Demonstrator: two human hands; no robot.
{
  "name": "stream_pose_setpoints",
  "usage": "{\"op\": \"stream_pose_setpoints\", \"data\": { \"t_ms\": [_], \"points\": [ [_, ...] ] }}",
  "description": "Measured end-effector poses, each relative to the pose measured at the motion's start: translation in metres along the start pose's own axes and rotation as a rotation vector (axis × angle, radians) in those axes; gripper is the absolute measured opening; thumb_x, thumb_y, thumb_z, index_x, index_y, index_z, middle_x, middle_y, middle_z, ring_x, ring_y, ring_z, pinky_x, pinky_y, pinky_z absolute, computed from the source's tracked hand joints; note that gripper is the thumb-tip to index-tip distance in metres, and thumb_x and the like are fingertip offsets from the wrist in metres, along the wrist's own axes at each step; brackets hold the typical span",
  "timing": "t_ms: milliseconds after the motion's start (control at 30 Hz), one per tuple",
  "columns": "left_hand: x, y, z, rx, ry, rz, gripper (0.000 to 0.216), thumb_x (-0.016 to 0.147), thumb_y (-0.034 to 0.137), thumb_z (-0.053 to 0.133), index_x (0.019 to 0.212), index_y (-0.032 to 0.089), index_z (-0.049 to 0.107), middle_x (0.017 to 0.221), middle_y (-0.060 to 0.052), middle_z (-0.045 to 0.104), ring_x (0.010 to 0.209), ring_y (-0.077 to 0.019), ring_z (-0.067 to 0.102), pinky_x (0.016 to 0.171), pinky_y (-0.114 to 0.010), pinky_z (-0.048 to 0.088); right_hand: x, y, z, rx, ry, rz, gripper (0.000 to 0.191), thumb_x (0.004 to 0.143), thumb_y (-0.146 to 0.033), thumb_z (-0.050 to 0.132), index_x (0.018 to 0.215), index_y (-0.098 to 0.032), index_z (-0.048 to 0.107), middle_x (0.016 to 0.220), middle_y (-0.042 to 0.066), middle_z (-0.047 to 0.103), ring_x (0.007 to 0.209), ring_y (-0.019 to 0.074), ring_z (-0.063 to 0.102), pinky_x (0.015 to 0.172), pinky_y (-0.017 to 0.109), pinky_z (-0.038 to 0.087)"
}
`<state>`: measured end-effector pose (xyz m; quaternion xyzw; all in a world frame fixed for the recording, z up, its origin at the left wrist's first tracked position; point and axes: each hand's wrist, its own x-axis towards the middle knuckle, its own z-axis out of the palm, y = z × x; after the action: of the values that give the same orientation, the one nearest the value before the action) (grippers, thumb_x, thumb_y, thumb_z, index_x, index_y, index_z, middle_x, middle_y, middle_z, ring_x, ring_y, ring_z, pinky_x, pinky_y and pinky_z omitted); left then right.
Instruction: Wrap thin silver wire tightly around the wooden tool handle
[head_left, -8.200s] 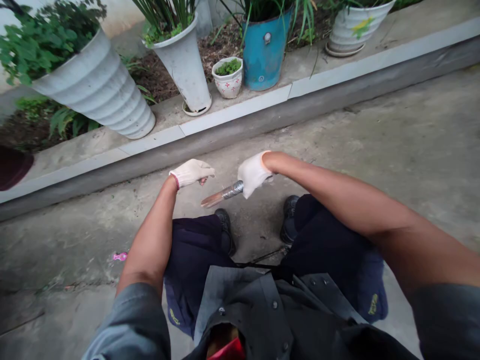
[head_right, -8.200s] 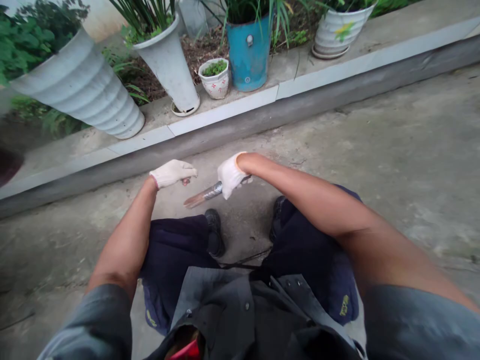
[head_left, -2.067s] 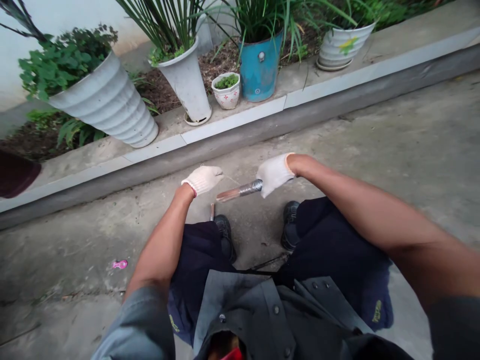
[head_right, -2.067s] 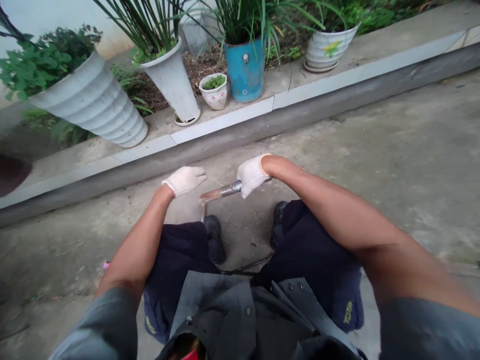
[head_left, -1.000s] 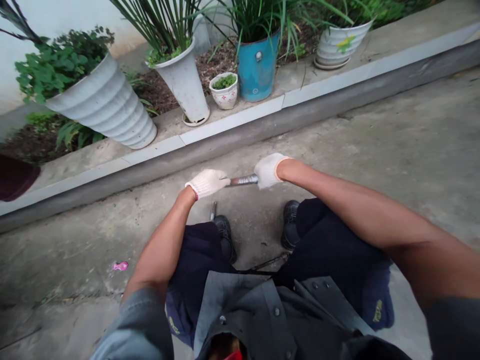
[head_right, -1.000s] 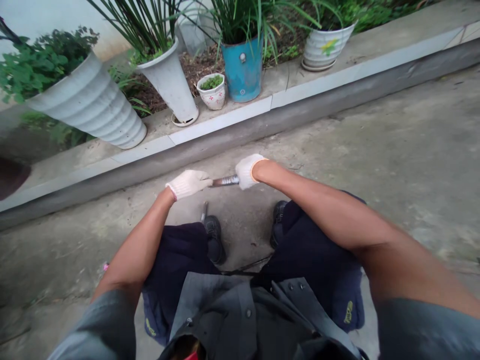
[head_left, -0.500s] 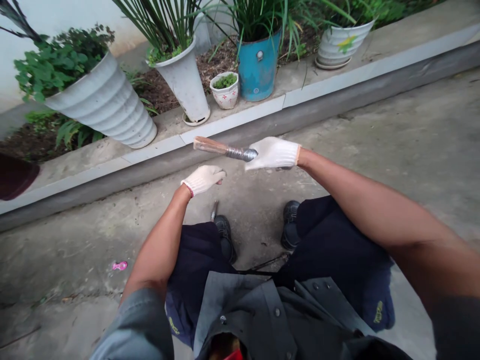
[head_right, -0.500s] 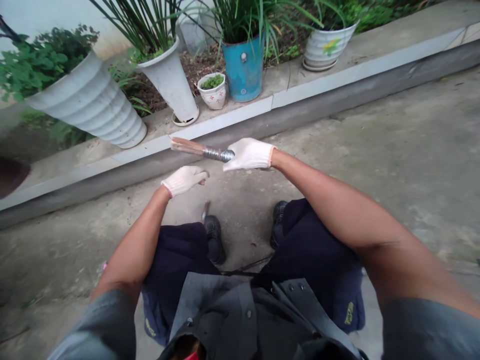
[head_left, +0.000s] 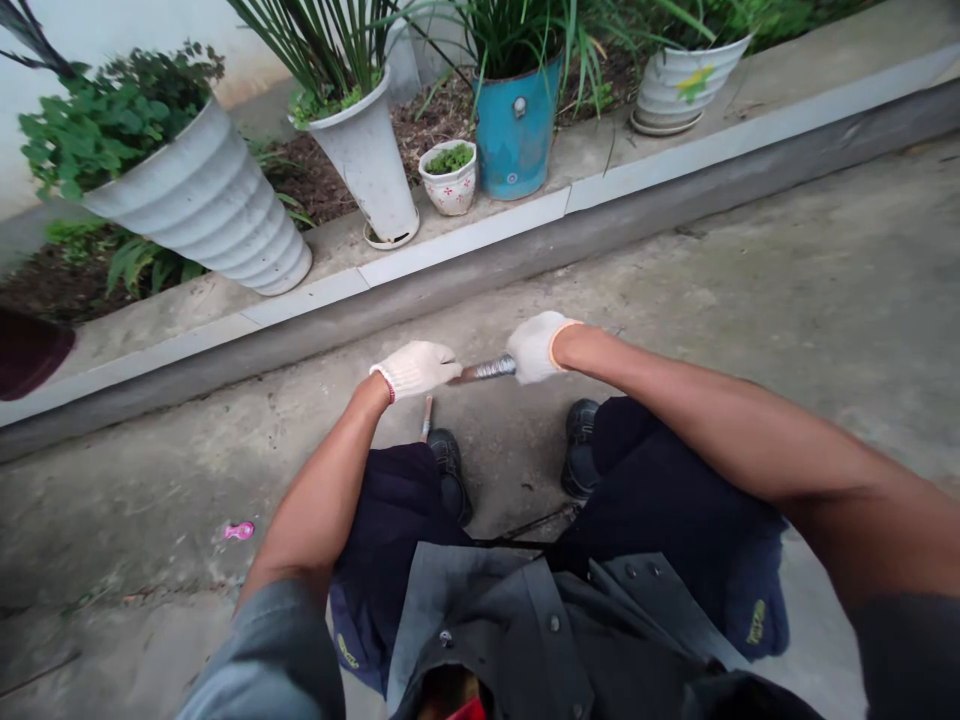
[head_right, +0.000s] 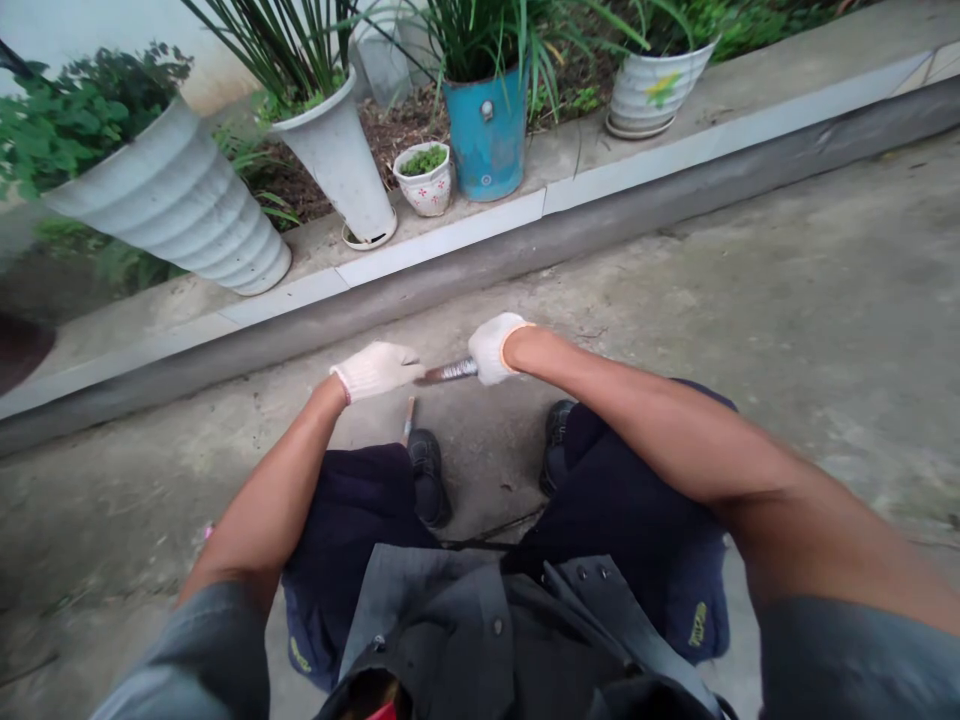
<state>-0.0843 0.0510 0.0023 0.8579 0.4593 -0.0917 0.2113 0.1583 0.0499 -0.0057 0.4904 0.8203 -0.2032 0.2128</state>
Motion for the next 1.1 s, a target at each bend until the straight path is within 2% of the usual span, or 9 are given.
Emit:
{"op": "stream_pose_setpoints", "data": {
  "t_ms": [67, 167, 333, 500, 633, 733, 900, 1000, 1100],
  "points": [
    [0.004, 0.004, 0.001, 0.004, 0.028, 0.004, 0.037, 0.099, 0.046, 0.049, 0.083, 0.021, 0.071, 0.082, -0.004, 0.069, 0.069, -0.0192, 0.053, 0.066, -0.032, 0.033, 0.005, 0.001, -0.006, -0.068, 0.087, 0.091, 0.036, 0.078, -0.041, 0.069, 0.1, -0.016, 0.082, 0.091, 0.019, 0.074, 0.084, 0.0323, 0.07, 0.072, 0.039, 0.05],
    [0.007, 0.001, 0.0, -0.01, 0.054, -0.024, 0.039, 0.102, 0.045, 0.047, 0.08, 0.021, 0.068, 0.082, -0.004, 0.07, 0.07, -0.0196, 0.056, 0.067, -0.032, 0.036, 0.005, 0.009, -0.022, 0.019, 0.199, 0.164, 0.043, 0.084, -0.051, 0.064, 0.105, -0.016, 0.08, 0.092, 0.018, 0.074, 0.081, 0.0313, 0.07, 0.068, 0.038, 0.048],
    [0.004, -0.016, -0.005, -0.145, 0.081, -0.009, 0.039, 0.103, 0.044, 0.046, 0.077, 0.022, 0.064, 0.081, -0.001, 0.071, 0.074, -0.0184, 0.06, 0.071, -0.03, 0.039, -0.016, 0.02, -0.041, 0.262, 0.307, 0.078, 0.046, 0.088, -0.061, 0.063, 0.098, -0.017, 0.072, 0.081, 0.012, 0.07, 0.07, 0.022, 0.065, 0.061, 0.03, 0.042],
    [0.005, -0.023, -0.005, -0.156, 0.077, -0.046, 0.034, 0.101, 0.045, 0.05, 0.087, 0.022, 0.072, 0.091, -0.004, 0.075, 0.08, -0.0196, 0.063, 0.075, -0.03, 0.044, -0.041, 0.019, -0.039, 0.524, 0.081, -0.124, 0.045, 0.085, -0.062, 0.071, 0.097, -0.019, 0.066, 0.072, 0.003, 0.066, 0.056, 0.0146, 0.06, 0.052, 0.025, 0.04],
    [0.006, -0.024, -0.007, -0.144, 0.09, -0.008, 0.033, 0.101, 0.04, 0.048, 0.088, 0.022, 0.073, 0.094, -0.002, 0.075, 0.085, -0.0193, 0.064, 0.079, -0.029, 0.045, -0.042, 0.017, -0.03, 0.479, -0.206, -0.252, 0.046, 0.077, -0.061, 0.079, 0.088, -0.018, 0.067, 0.072, 0.002, 0.067, 0.054, 0.0137, 0.06, 0.05, 0.024, 0.039],
    [0.002, -0.021, -0.009, -0.15, 0.111, 0.011, 0.037, 0.103, 0.042, 0.045, 0.084, 0.022, 0.07, 0.086, 0.0, 0.072, 0.078, -0.0174, 0.061, 0.075, -0.028, 0.042, -0.032, 0.013, -0.02, 0.323, -0.28, -0.247, 0.044, 0.078, -0.061, 0.076, 0.086, -0.018, 0.07, 0.07, 0.004, 0.067, 0.053, 0.0153, 0.059, 0.051, 0.026, 0.04],
    [-0.002, -0.005, -0.006, -0.051, 0.117, 0.027, 0.04, 0.104, 0.046, 0.045, 0.082, 0.022, 0.067, 0.085, -0.001, 0.07, 0.075, -0.0183, 0.058, 0.07, -0.03, 0.039, -0.006, 0.004, -0.008, -0.037, -0.002, -0.008, 0.034, 0.076, -0.048, 0.073, 0.089, -0.017, 0.079, 0.079, 0.014, 0.071, 0.073, 0.0272, 0.068, 0.063, 0.035, 0.047],
    [-0.001, 0.006, -0.004, -0.03, 0.113, 0.001, 0.04, 0.104, 0.046, 0.046, 0.079, 0.022, 0.065, 0.081, -0.001, 0.069, 0.073, -0.0188, 0.057, 0.068, -0.031, 0.036, 0.006, 0.006, -0.012, 0.0, 0.158, 0.192, 0.036, 0.08, -0.042, 0.068, 0.101, -0.016, 0.081, 0.092, 0.019, 0.074, 0.083, 0.032, 0.07, 0.071, 0.039, 0.05],
    [0.0, 0.009, -0.007, -0.091, 0.133, -0.028, 0.04, 0.104, 0.045, 0.046, 0.074, 0.021, 0.06, 0.075, -0.001, 0.066, 0.069, -0.018, 0.055, 0.067, -0.031, 0.035, 0.008, 0.013, -0.025, 0.106, 0.278, 0.242, 0.041, 0.086, -0.049, 0.062, 0.104, -0.016, 0.079, 0.092, 0.019, 0.073, 0.084, 0.0322, 0.07, 0.073, 0.039, 0.05]
  ]
}}
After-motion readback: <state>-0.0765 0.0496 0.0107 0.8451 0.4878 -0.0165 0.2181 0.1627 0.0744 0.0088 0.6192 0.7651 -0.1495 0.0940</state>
